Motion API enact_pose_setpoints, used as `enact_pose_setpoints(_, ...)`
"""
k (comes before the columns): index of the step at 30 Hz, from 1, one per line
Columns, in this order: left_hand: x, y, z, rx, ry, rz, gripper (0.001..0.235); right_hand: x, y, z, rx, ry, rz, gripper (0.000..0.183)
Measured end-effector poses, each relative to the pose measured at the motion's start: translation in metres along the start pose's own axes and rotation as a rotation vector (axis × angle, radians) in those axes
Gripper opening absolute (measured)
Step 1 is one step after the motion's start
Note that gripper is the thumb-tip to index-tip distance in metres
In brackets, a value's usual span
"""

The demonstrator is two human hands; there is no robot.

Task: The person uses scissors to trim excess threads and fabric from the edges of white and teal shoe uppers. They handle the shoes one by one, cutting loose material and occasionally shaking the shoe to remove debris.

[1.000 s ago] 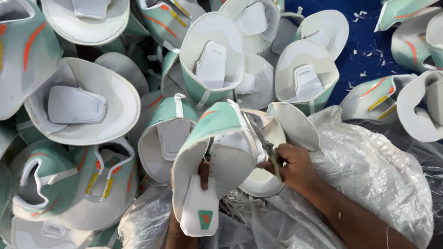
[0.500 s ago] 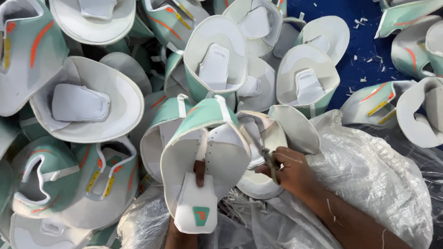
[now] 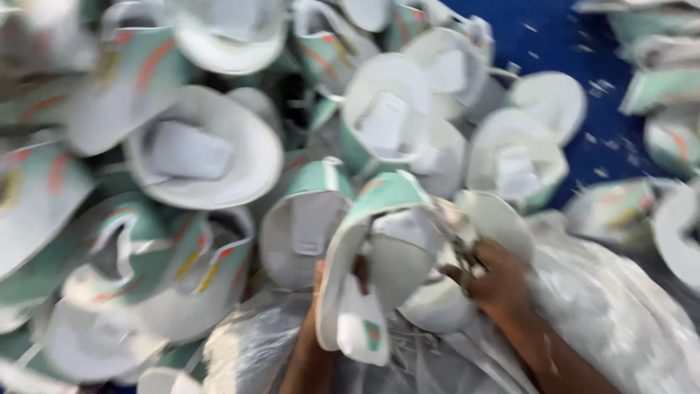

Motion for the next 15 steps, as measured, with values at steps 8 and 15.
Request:
enact_pose_setpoints(8,0.040,0.004,0.038,0.117,-0.167,-0.241,0.102,0.002,-0.016,0.001,0.182,0.052,0.019,0.056)
enact_pose_setpoints(15,0.023,0.034,0.058,0.198,-0.203,0.001,0.087,0.133,-0.116,0.022,0.171,-0.124,-0.993,0.040)
Point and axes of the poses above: each hand's wrist, its own z-axis away from the middle knuckle, its own y-axis out of the back of the hand, x = y × z, the point moved 3 cm from there along -z, towards the middle knuckle, and after that the axes turned 9 degrees about z, right-handed, at the moved point
